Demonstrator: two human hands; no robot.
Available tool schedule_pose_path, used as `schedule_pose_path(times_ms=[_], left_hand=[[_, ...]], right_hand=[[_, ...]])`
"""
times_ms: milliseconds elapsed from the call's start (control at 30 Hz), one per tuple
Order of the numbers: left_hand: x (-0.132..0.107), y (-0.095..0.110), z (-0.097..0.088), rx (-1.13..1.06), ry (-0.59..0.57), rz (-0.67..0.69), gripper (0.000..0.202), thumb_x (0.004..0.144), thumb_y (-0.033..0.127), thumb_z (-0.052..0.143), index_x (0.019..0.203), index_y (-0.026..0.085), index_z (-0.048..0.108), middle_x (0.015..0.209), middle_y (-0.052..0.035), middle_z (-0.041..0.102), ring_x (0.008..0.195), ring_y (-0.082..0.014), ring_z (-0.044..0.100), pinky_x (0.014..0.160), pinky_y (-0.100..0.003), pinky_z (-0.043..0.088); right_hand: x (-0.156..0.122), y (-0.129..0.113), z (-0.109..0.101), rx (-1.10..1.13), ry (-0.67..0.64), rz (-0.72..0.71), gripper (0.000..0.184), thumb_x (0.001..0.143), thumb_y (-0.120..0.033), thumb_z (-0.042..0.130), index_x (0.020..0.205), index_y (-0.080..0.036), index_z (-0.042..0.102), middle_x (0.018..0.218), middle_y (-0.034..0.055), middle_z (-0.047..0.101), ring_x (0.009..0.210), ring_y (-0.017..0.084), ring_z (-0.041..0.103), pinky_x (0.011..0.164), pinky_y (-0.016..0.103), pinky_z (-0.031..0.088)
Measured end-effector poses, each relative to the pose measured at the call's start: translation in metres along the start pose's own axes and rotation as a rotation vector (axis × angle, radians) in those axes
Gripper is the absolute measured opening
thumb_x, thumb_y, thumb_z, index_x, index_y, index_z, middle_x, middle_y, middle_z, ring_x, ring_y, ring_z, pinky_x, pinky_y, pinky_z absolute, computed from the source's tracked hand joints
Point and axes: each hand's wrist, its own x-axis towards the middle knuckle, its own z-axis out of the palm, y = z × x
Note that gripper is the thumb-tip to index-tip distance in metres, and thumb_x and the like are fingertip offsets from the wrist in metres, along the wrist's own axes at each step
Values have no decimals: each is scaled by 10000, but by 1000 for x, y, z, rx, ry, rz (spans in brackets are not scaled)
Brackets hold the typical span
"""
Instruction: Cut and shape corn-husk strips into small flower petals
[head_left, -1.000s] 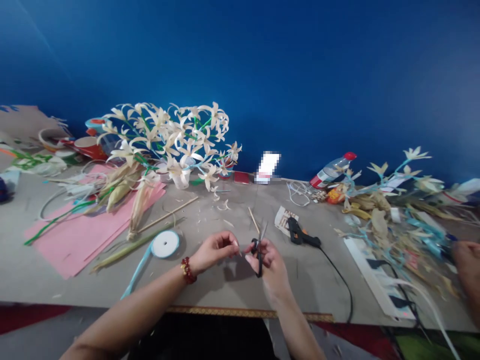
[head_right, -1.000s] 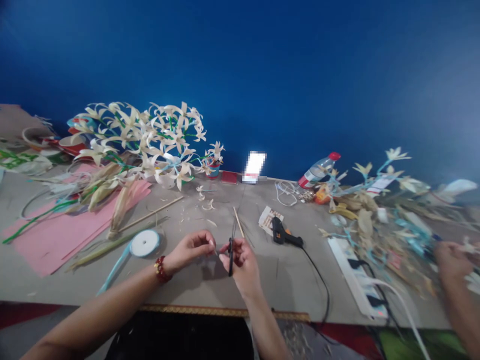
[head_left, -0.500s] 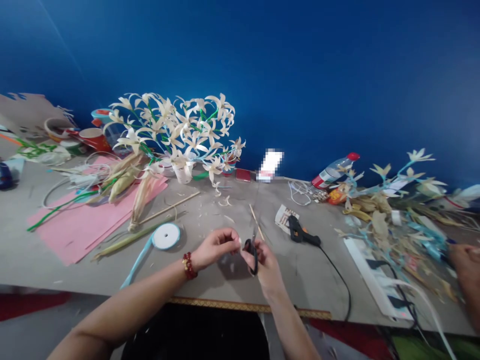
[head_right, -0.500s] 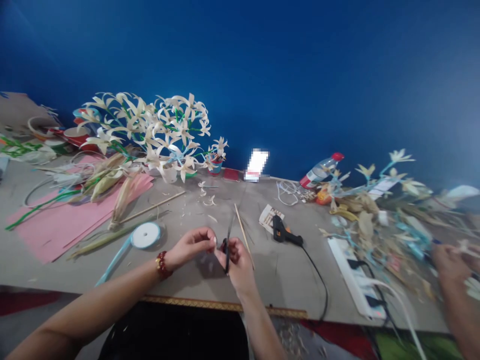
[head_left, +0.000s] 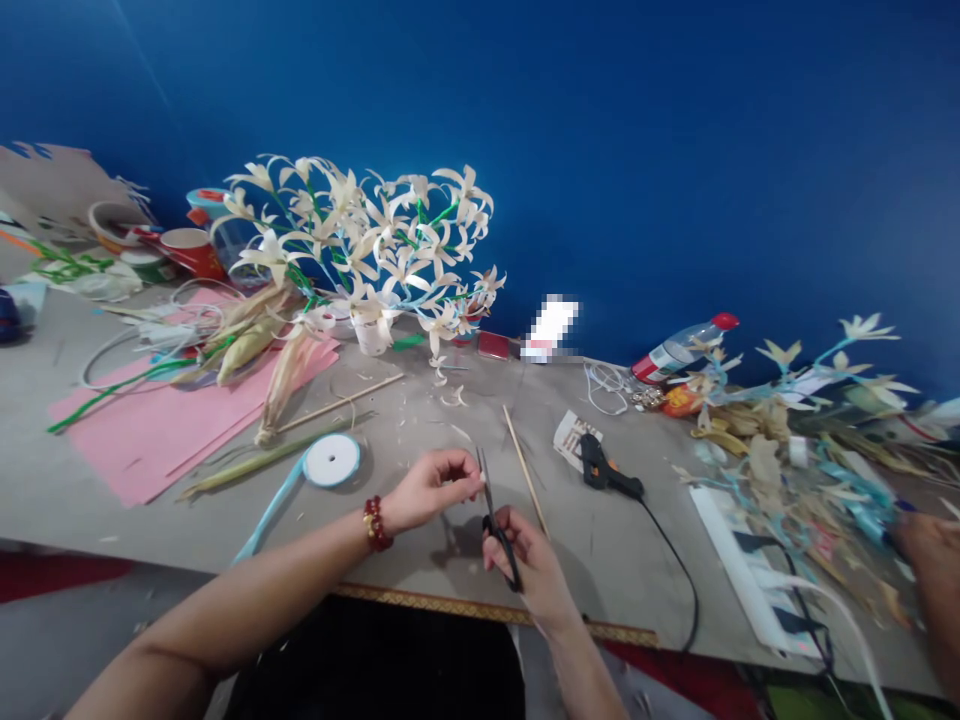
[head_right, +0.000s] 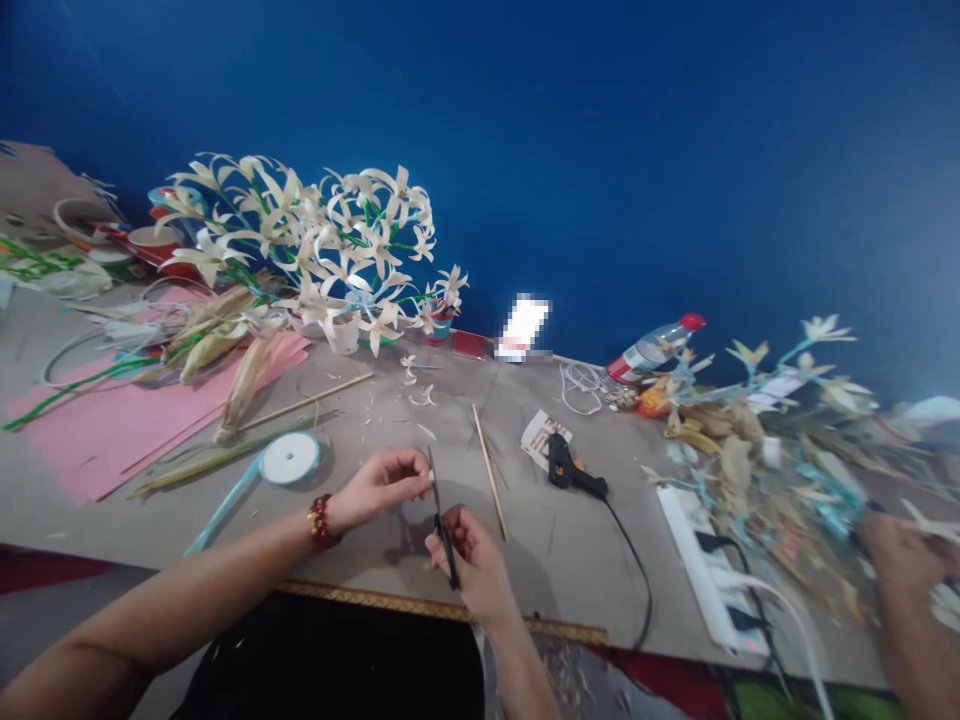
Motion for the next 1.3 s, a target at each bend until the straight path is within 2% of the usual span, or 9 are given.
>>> schedule_pose_path(times_ms=[333, 533, 833, 1000, 1100, 1300], left_hand=[[0, 0, 0, -22, 1, 4, 304, 826, 429, 676, 770, 141, 597, 694, -9, 593, 616, -102, 505, 613, -223, 399], [0, -2, 0, -47, -5, -23, 305, 819, 432, 684, 770, 143, 598, 694, -10, 603, 619, -105, 511, 624, -226, 406], [1, 1, 0, -65, -1, -34, 288, 819, 410, 689, 770, 139, 605, 691, -14, 613, 614, -104, 523, 620, -225, 410], [1, -5, -2, 23, -102, -39, 228, 843, 354, 672, 795, 133, 641, 721, -33, 651, 648, -114, 568, 651, -229, 440], [1, -6, -2, 118, -151, -33, 217, 857, 340, 651, 792, 133, 655, 745, -44, 672, 672, -122, 592, 671, -233, 458], [3, -2, -3, 296, -197, -12, 193, 852, 308, 640, 777, 130, 655, 740, -39, 674, 671, -121, 593, 651, -221, 455]], right_hand=[[-1, 3, 2, -32, 52, -4, 404, 711, -540, 756, 743, -220, 511, 652, -29, 519, 574, 127, 485, 588, 262, 434], [1, 7, 2, 24, 39, 3, 418, 683, -529, 777, 736, -225, 493, 628, -38, 519, 544, 118, 459, 562, 255, 413], [3, 10, 0, 55, 74, -6, 461, 679, -581, 768, 690, -218, 485, 564, -46, 521, 491, 104, 430, 519, 254, 372], [10, -5, -4, 35, 213, -130, 331, 731, -451, 770, 834, -219, 557, 731, -9, 613, 613, 130, 528, 588, 258, 421], [18, -20, -3, 30, 207, -178, 275, 736, -358, 760, 865, -217, 562, 804, -2, 639, 668, 134, 561, 633, 254, 441], [30, -27, -2, -29, 182, -197, 244, 687, -235, 758, 804, -205, 546, 725, -33, 625, 607, 113, 540, 573, 219, 411]])
